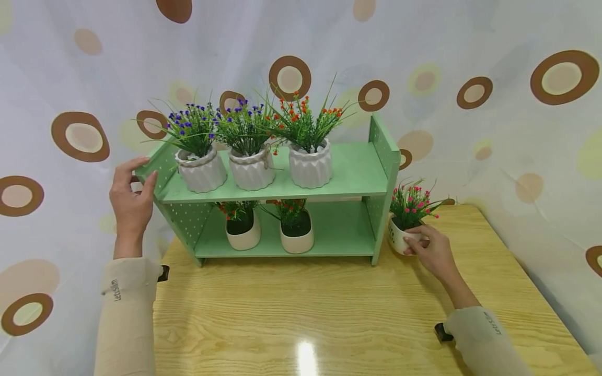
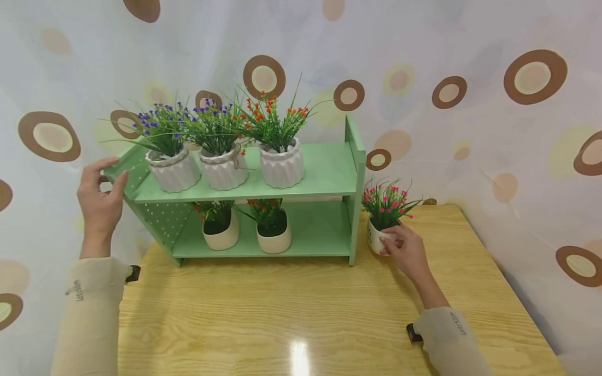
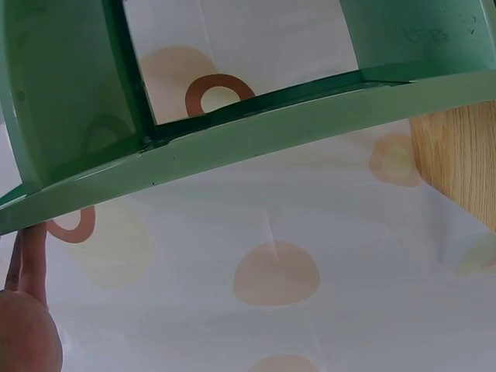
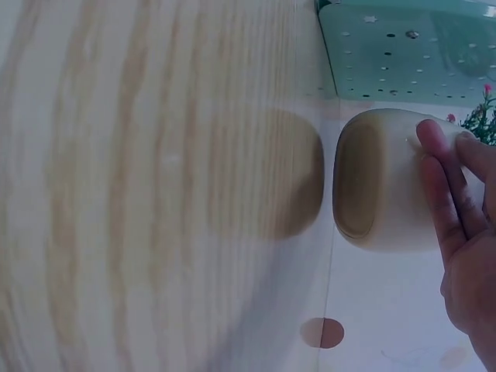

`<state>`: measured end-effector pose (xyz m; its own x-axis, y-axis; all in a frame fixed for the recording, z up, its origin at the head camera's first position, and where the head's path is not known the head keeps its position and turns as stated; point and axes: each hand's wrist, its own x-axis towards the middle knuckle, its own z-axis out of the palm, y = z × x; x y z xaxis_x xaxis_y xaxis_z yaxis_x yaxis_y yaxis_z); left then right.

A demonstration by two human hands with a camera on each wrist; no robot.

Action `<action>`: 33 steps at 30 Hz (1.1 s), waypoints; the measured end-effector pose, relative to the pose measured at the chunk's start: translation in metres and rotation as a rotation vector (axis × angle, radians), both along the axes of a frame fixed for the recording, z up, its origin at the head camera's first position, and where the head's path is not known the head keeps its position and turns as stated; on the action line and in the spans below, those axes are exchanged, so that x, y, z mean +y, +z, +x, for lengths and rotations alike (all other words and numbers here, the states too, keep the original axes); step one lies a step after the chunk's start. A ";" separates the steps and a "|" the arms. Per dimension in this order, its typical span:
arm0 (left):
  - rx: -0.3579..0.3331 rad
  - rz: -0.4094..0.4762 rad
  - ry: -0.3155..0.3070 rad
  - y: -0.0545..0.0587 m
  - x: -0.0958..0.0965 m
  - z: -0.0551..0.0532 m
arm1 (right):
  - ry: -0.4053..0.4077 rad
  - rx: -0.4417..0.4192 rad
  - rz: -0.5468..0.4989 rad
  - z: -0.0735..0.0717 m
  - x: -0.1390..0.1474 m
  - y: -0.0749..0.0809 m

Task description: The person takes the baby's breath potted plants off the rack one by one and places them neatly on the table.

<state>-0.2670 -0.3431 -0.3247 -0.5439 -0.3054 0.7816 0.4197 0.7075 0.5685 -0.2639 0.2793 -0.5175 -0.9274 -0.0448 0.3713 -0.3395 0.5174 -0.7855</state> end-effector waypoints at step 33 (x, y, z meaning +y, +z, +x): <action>-0.033 -0.005 -0.005 -0.009 -0.018 -0.008 | 0.063 -0.060 -0.100 -0.006 0.003 -0.014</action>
